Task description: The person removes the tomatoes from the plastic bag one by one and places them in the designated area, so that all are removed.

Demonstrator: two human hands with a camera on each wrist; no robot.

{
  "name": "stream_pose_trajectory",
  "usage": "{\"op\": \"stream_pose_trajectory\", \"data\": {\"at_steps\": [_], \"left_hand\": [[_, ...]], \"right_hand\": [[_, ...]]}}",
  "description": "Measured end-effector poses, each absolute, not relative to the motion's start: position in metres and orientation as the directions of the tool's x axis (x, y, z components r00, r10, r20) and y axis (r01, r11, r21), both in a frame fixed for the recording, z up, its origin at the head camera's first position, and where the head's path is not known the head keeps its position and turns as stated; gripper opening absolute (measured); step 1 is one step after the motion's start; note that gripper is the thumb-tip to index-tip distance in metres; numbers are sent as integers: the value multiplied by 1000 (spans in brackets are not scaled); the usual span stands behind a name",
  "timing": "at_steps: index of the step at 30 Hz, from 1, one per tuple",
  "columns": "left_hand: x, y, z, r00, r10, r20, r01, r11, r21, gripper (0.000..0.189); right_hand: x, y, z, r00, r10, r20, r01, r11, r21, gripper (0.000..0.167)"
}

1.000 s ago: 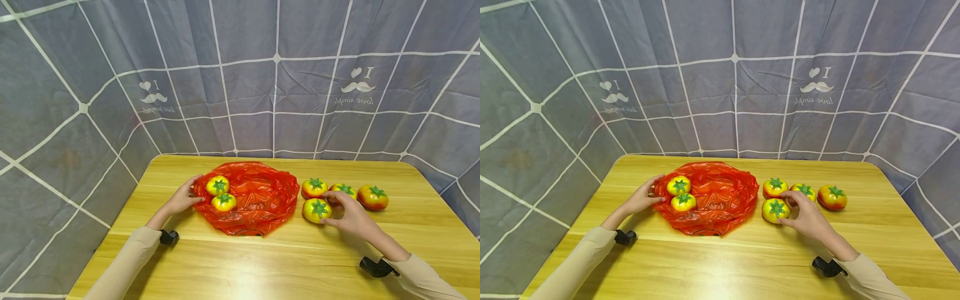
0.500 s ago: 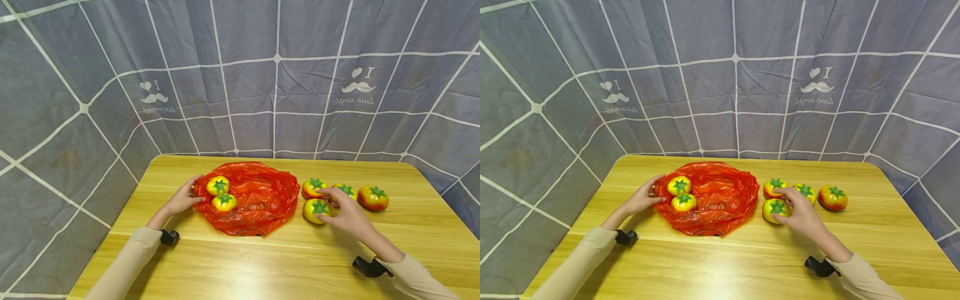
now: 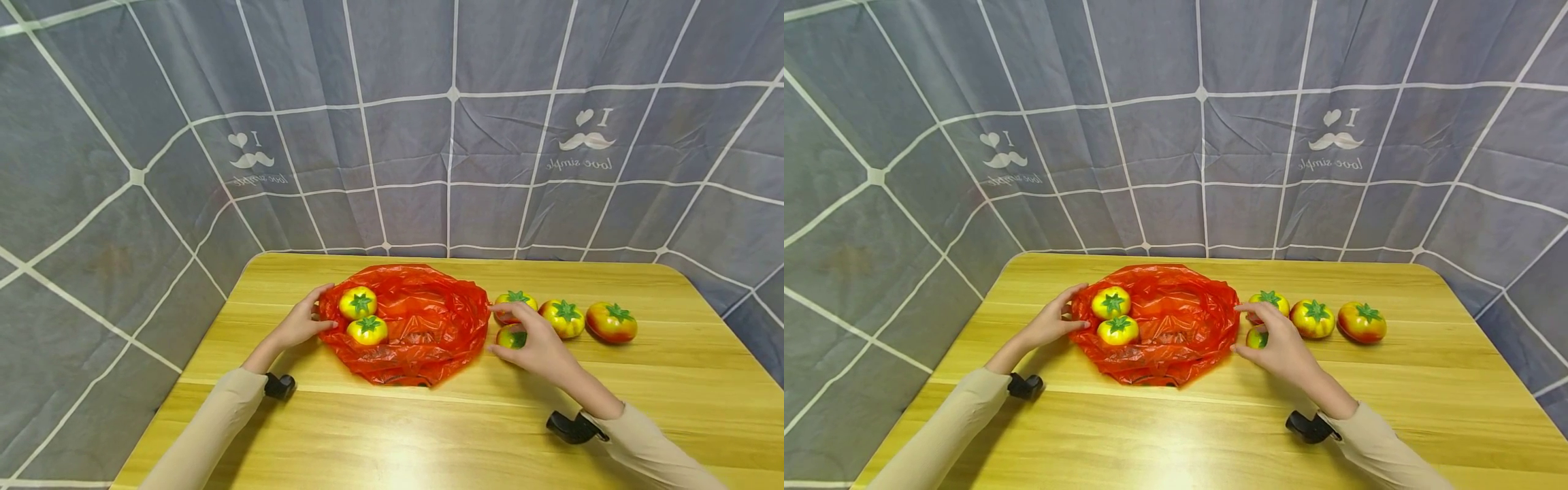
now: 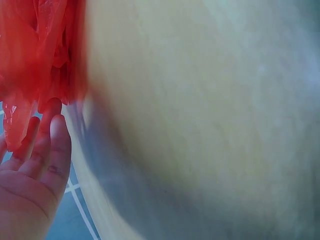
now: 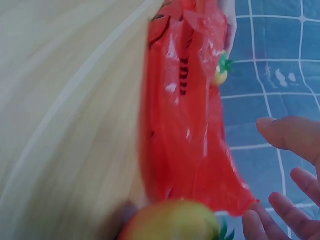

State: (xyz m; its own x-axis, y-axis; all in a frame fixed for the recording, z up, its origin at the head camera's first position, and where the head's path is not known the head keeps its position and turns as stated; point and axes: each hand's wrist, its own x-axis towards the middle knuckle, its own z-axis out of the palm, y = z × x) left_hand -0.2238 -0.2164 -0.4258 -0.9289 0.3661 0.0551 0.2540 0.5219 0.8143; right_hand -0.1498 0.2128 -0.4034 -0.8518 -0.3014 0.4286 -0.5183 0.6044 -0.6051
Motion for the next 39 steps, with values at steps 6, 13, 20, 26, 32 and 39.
{"op": "stream_pose_trajectory", "data": {"at_steps": [6, 13, 20, 26, 32, 39], "left_hand": [[-225, -217, -425, -926, 373, 61, 264, 523, 810, 75], [-225, -217, -423, -929, 367, 43, 244, 521, 818, 76], [-225, -217, -425, -927, 372, 44, 245, 516, 821, 75], [-223, -216, -422, -926, 376, 42, 245, 510, 824, 76], [-223, -217, -421, -923, 381, 44, 248, 504, 828, 76], [-224, -216, -425, -924, 380, 38, 243, 509, 826, 75]], "right_hand": [[-155, 195, -399, -872, -299, 387, -487, 596, -638, 56], [-161, 174, -394, -870, -332, 364, -492, 561, -666, 53], [-164, 156, -393, -874, -356, 331, -481, 535, -695, 51], [-171, 138, -391, -873, -371, 316, -475, 505, -720, 52], [-178, 120, -388, -877, -395, 272, -450, 482, -752, 53], [-187, 103, -388, -868, -434, 243, -436, 430, -790, 53]]}}
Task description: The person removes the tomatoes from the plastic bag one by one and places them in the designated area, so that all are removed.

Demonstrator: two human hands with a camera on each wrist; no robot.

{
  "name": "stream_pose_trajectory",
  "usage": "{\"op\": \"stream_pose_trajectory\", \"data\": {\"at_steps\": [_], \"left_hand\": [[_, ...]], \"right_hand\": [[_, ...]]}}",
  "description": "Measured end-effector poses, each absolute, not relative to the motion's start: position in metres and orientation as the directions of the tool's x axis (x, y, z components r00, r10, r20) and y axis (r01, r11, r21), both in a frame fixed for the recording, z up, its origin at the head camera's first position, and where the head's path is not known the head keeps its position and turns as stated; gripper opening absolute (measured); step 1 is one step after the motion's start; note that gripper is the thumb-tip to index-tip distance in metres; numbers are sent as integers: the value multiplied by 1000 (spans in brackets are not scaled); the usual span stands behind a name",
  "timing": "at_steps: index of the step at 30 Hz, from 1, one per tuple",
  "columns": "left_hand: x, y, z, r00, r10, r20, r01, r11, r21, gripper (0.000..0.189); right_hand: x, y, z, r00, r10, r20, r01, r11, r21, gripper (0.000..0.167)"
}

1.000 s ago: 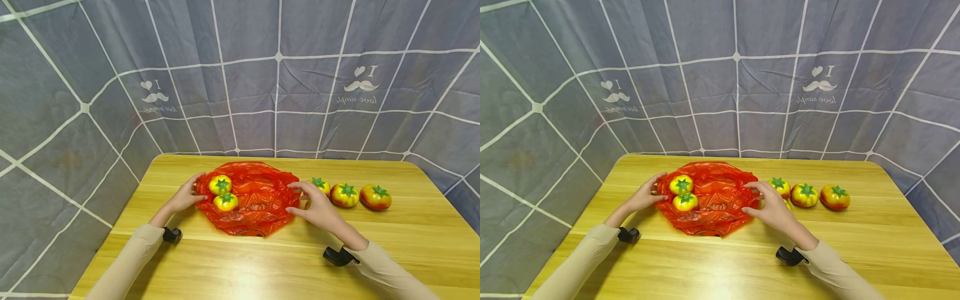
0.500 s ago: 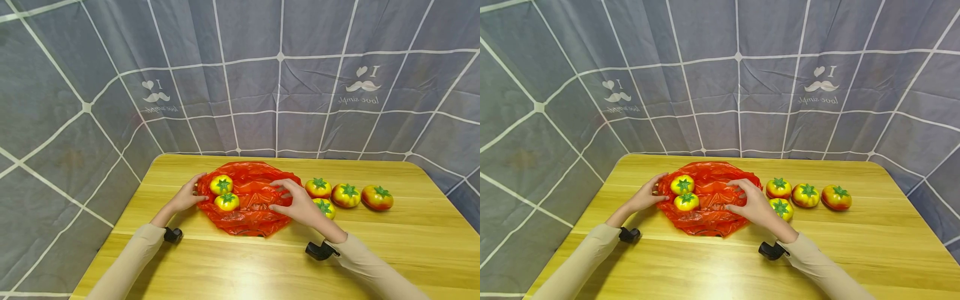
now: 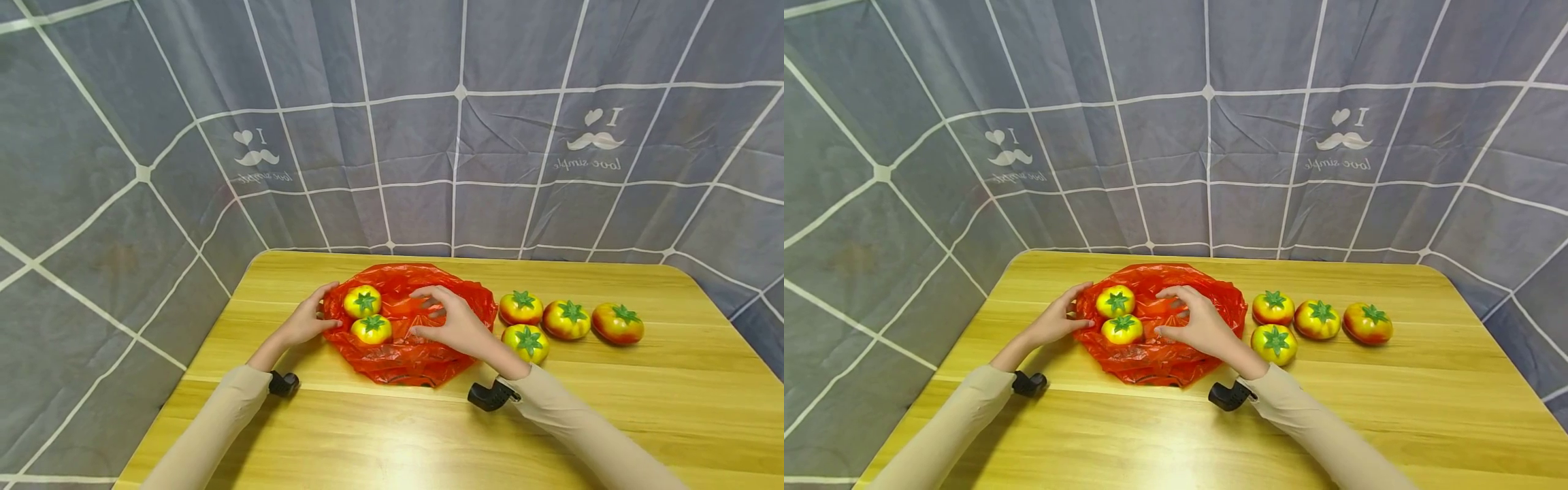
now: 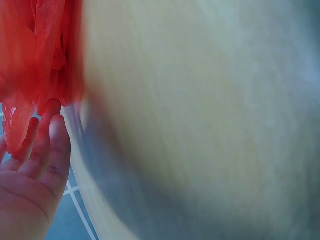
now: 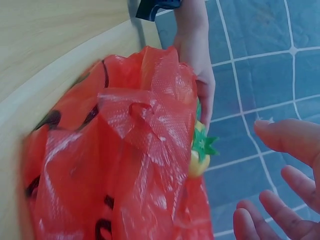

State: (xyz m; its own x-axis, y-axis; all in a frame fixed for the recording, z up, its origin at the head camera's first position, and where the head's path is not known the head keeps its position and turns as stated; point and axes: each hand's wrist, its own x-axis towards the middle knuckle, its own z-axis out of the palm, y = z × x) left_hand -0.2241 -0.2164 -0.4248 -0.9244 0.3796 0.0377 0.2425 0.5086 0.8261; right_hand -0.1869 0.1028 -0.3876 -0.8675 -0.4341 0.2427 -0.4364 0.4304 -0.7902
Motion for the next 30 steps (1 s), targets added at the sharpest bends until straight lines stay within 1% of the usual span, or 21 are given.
{"op": "stream_pose_trajectory", "data": {"at_steps": [3, 13, 23, 30], "left_hand": [[-225, -216, -426, -925, 378, 40, 247, 518, 819, 75], [-225, -216, -425, -925, 378, 37, 238, 500, 832, 74], [-224, -218, -423, -923, 382, 36, 237, 492, 838, 75], [-224, -218, -424, -922, 384, 40, 239, 488, 839, 76]], "right_hand": [[-191, 96, -389, -872, -438, 220, -413, 415, -811, 53], [-201, 77, -395, -858, -483, 175, -394, 401, -827, 55], [-206, 59, -397, -859, -502, 104, -323, 371, -871, 59], [-210, 55, -405, -863, -500, 70, -300, 397, -867, 60]]}}
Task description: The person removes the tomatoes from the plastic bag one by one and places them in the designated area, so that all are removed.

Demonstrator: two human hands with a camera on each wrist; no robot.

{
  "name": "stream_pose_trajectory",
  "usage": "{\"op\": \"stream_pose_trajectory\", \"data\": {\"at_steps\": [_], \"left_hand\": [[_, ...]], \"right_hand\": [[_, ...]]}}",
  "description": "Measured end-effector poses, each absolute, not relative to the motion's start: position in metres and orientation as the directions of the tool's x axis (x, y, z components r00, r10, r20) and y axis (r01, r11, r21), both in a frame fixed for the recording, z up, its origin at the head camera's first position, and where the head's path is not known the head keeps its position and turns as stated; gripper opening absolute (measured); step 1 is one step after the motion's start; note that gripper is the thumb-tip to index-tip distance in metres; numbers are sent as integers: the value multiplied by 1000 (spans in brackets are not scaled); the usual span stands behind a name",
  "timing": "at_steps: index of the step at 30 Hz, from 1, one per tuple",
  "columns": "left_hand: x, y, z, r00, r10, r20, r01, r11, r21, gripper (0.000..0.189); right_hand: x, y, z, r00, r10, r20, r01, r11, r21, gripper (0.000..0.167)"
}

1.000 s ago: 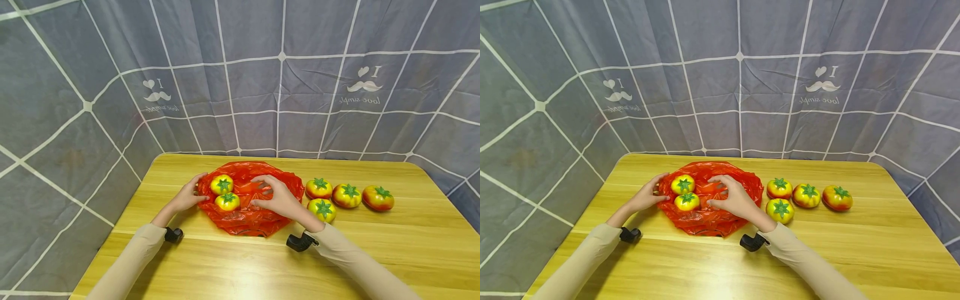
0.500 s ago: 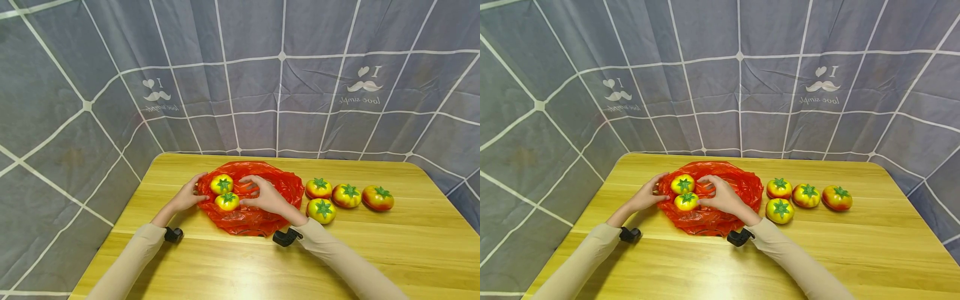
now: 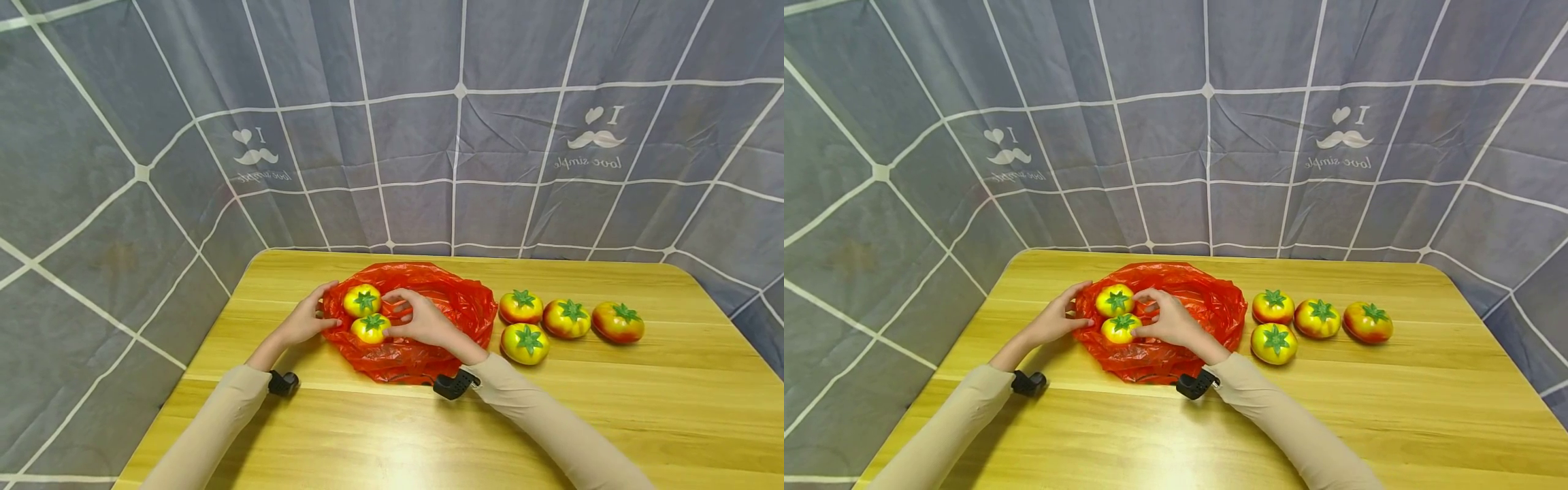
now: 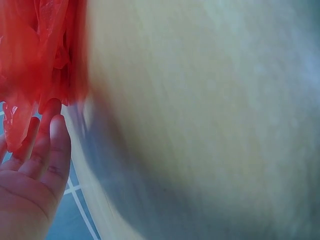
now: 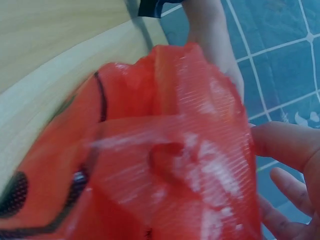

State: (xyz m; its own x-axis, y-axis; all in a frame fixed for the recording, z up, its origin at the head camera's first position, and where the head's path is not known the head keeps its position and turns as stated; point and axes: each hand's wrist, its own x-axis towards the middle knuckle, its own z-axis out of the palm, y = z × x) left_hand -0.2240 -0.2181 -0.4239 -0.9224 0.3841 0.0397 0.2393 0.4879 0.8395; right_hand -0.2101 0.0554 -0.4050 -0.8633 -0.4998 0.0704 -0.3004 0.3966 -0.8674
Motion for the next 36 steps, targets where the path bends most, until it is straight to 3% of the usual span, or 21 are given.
{"op": "stream_pose_trajectory", "data": {"at_steps": [10, 36], "left_hand": [[-223, -218, -425, -929, 369, 33, 233, 512, 827, 76], [-223, -220, -428, -922, 384, 42, 244, 495, 834, 75]], "right_hand": [[-211, 54, -415, -844, -529, 91, -344, 404, -848, 58], [-214, 41, -424, -825, -566, 14, -322, 449, -833, 58]]}}
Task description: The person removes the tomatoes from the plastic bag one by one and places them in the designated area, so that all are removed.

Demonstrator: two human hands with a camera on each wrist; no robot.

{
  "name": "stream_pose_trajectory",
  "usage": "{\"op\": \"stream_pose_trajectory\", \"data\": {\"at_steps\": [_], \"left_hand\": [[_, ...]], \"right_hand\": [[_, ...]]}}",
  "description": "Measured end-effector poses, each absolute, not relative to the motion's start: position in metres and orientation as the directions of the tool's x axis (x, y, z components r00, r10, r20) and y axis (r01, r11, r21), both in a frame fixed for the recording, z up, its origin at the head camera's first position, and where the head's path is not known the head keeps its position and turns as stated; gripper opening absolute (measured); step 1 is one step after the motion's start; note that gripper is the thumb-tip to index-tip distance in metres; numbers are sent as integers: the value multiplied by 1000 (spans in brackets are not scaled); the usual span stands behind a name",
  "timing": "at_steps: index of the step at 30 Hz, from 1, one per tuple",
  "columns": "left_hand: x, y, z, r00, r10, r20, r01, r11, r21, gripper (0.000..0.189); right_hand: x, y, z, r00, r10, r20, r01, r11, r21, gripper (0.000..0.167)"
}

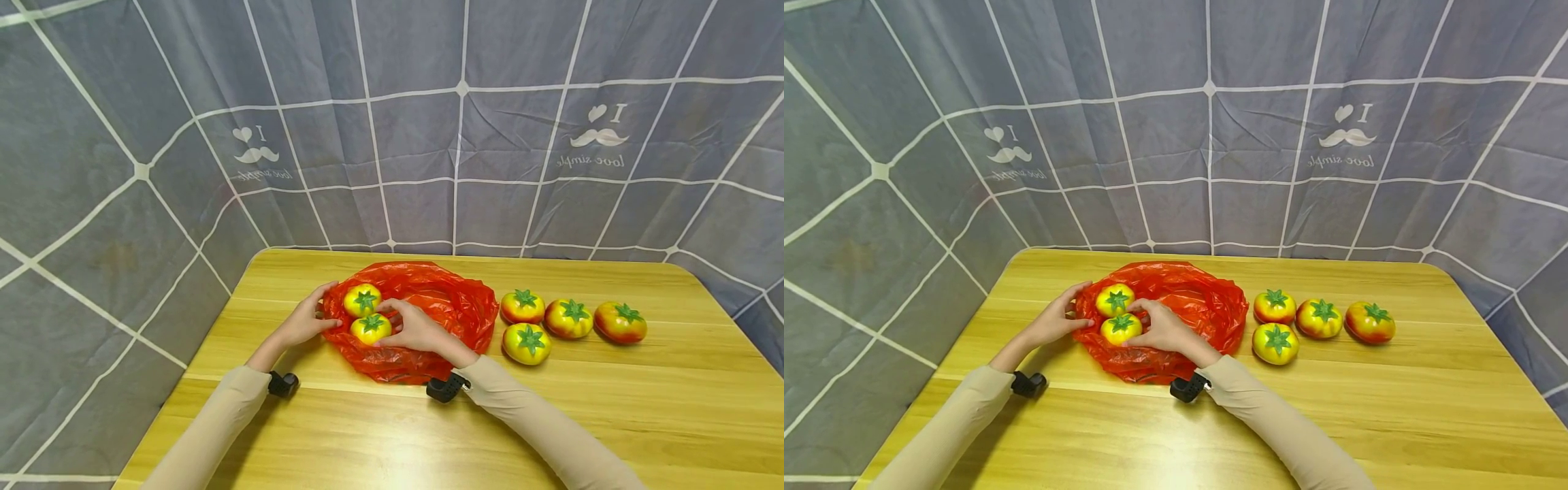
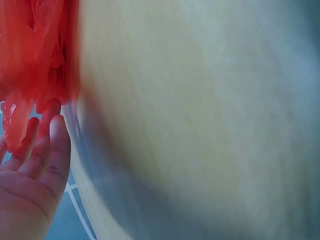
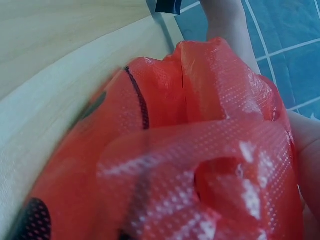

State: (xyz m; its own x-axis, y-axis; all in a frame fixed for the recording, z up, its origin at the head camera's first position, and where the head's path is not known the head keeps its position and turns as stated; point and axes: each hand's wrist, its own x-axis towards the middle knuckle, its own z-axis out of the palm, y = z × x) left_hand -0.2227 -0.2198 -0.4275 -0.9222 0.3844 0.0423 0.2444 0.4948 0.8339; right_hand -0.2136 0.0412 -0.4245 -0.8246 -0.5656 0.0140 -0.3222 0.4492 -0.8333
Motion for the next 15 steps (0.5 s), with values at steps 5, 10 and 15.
{"op": "stream_pose_trajectory", "data": {"at_steps": [5, 10, 15], "left_hand": [[-222, -220, -427, -929, 370, 19, 219, 508, 833, 76], [-222, -221, -426, -932, 363, 8, 208, 515, 831, 76], [-222, -221, -427, -932, 363, 11, 211, 517, 830, 76]], "right_hand": [[-212, 40, -423, -816, -578, 7, -337, 465, -819, 58], [-211, 39, -423, -811, -584, 12, -338, 452, -825, 58], [-211, 38, -424, -810, -587, 7, -336, 454, -825, 58]]}}
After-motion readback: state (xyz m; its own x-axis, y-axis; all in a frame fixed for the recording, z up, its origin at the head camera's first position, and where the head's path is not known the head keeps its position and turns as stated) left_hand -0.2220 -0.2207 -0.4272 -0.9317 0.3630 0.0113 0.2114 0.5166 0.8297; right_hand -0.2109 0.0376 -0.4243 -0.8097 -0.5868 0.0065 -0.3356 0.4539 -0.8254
